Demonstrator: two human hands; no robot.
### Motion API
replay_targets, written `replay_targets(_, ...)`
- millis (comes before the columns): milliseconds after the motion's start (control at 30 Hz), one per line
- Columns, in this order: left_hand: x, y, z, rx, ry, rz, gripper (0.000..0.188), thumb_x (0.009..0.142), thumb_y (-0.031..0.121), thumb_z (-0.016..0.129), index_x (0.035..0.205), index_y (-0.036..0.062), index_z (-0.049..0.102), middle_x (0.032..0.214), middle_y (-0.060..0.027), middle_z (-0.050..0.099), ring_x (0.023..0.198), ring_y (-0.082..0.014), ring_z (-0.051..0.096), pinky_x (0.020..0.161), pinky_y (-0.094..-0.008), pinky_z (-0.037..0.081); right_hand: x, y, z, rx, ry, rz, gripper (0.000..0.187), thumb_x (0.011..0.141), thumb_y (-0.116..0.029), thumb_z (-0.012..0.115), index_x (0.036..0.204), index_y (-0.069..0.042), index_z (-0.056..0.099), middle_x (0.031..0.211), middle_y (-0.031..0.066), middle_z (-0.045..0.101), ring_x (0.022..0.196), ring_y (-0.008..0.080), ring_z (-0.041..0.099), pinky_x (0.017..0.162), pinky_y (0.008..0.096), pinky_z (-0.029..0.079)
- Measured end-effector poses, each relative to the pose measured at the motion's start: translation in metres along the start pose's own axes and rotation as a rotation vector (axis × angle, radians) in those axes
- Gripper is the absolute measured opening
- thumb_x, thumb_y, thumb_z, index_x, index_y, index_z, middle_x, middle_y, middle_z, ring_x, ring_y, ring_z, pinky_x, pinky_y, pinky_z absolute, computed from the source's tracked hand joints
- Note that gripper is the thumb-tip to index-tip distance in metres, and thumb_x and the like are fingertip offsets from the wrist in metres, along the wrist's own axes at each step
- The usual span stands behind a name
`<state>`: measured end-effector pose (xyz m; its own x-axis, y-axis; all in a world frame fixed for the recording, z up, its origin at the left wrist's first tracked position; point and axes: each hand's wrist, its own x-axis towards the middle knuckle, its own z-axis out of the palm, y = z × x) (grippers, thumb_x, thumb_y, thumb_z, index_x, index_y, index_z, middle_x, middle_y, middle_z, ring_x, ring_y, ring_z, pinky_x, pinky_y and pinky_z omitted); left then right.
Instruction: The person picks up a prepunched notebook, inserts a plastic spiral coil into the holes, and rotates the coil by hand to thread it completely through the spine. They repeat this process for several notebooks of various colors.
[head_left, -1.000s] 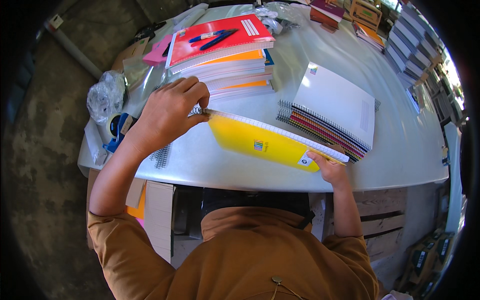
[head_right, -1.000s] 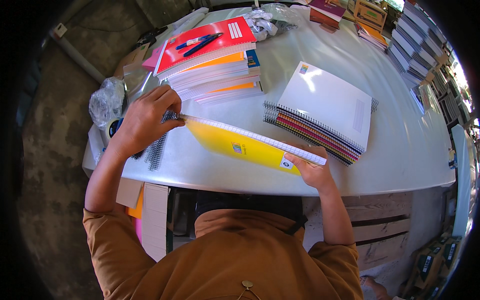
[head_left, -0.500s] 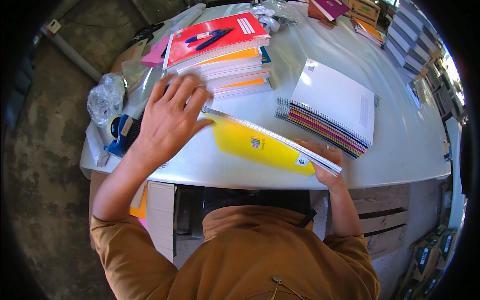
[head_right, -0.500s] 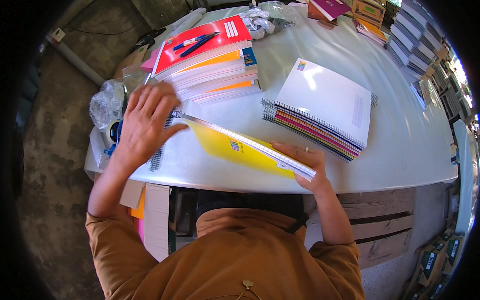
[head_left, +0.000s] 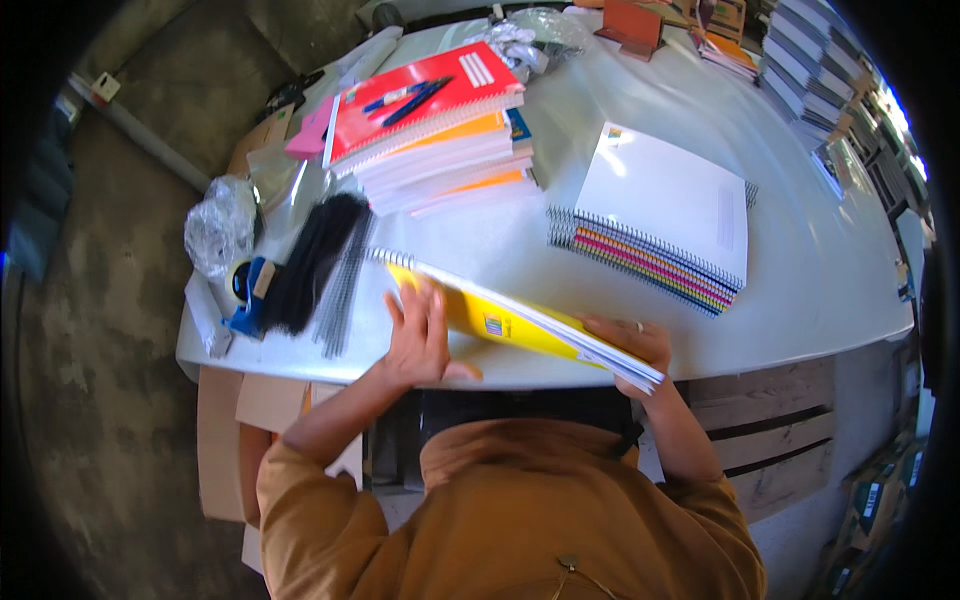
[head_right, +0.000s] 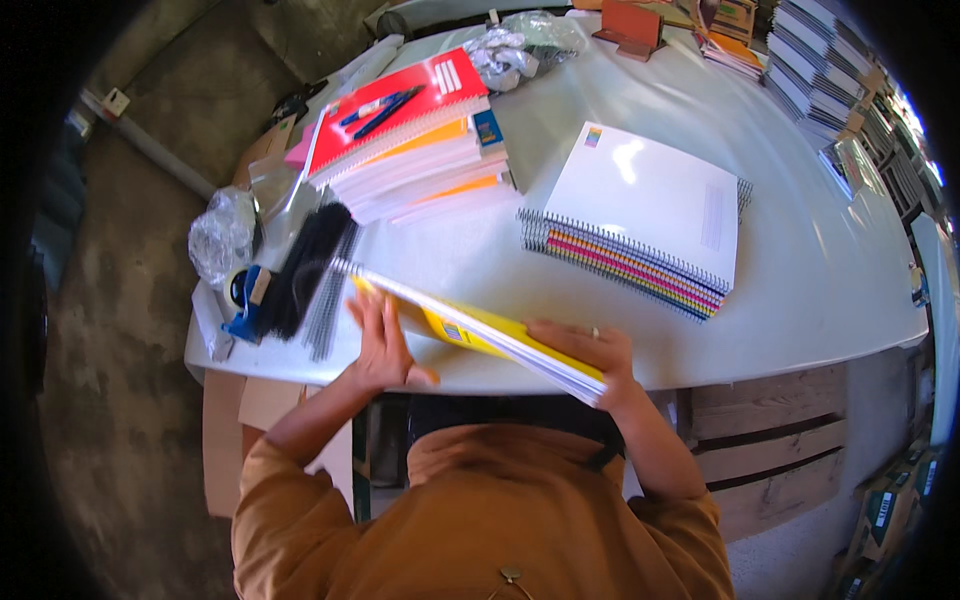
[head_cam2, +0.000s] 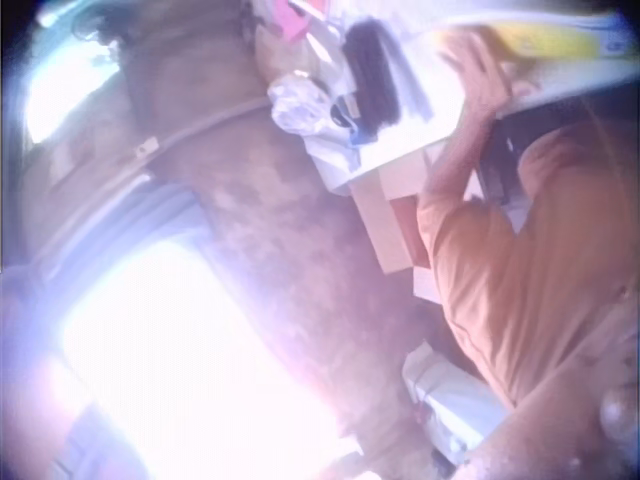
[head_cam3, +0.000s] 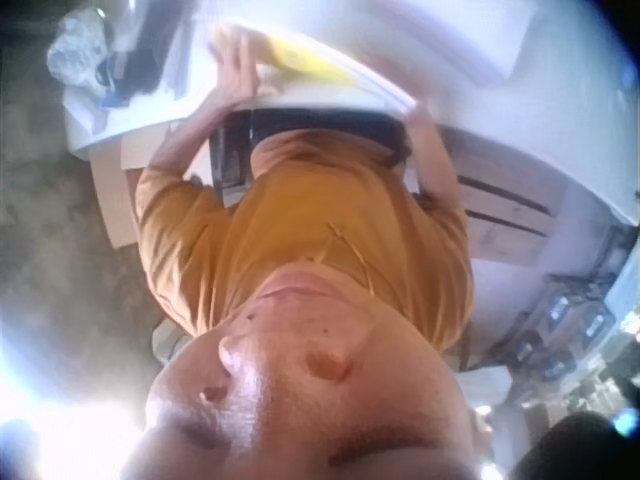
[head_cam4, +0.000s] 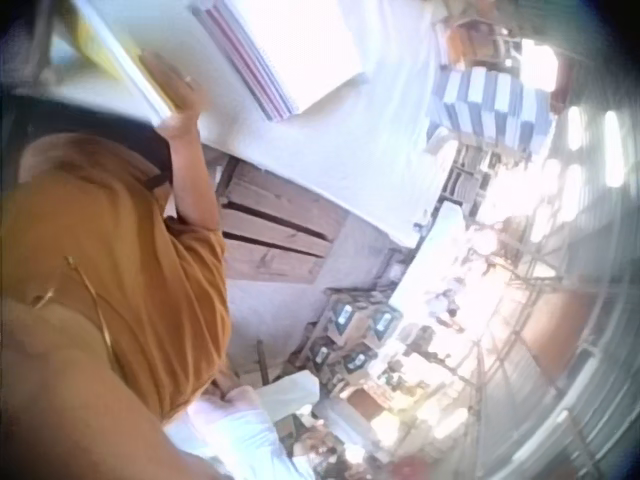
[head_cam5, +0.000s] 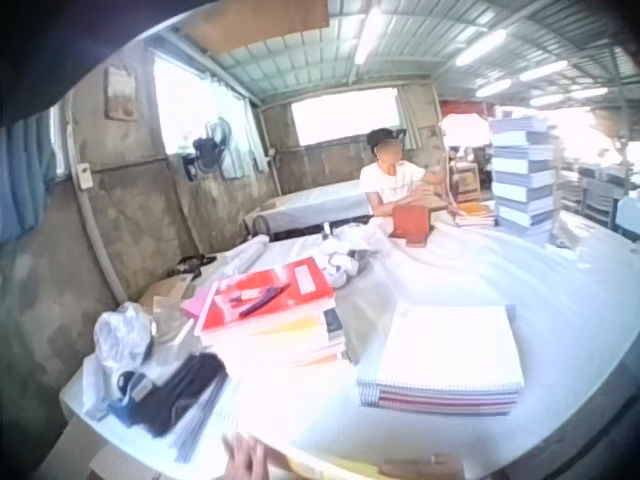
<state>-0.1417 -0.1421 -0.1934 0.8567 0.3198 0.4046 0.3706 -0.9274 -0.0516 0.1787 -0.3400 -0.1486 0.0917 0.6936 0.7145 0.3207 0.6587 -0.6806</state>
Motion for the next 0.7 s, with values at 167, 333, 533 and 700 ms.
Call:
replay_targets(167,0.088,-0.019,-0.053,0.027,1.031,-0.079,0.093,0.086,0.067,0.026,0.139,-0.0091,0.014,0.146,-0.0274,0.008,0.135,-0.043,0.006,0.107,-0.0551,0.007,0.003,-0.011,0.001,-0.117,-0.127,-0.073,0.034,0.073,-0.01,0.071,0.105,0.0,0.065,0.101,0.0175,0.065,0.088,0.0246,0.066,0.076,0.0286,0.051)
replay_targets(333,0.048,0.052,-0.034,0.05,0.532,0.115,0.096,0.084,0.069,0.029,0.139,-0.0083,0.011,0.146,-0.0264,0.009,0.136,-0.0393,0.006,0.107,-0.0541,0.004,0.009,-0.005,0.002,-0.088,-0.067,-0.107,0.035,0.071,-0.01,0.071,0.105,-0.001,0.066,0.1,0.0178,0.065,0.087,0.0255,0.066,0.074,0.0291,0.051)
replay_targets(533,0.084,0.041,-0.047,0.052,0.566,0.042,0.101,0.082,0.071,0.031,0.14,-0.0072,0.007,0.146,-0.0252,0.011,0.137,-0.0349,0.007,0.108,-0.0529,0.001,0.009,-0.012,0.012,-0.247,-0.128,-0.168,0.033,0.07,-0.011,0.071,0.102,-0.003,0.067,0.099,0.0159,0.066,0.087,0.025,0.065,0.077,0.0322,0.05)
replay_targets(700,0.068,0.064,-0.04,-0.035,0.631,0.185,0.107,0.075,0.075,0.043,0.139,-0.006,0.016,0.142,-0.0296,0.019,0.134,-0.0397,0.018,0.108,-0.0536,0.009,0.002,-0.014,0.011,-0.159,-0.117,-0.105,0.034,0.069,-0.011,0.072,0.102,-0.003,0.067,0.098,0.0149,0.066,0.088,0.0255,0.065,0.078,0.0327,0.05)
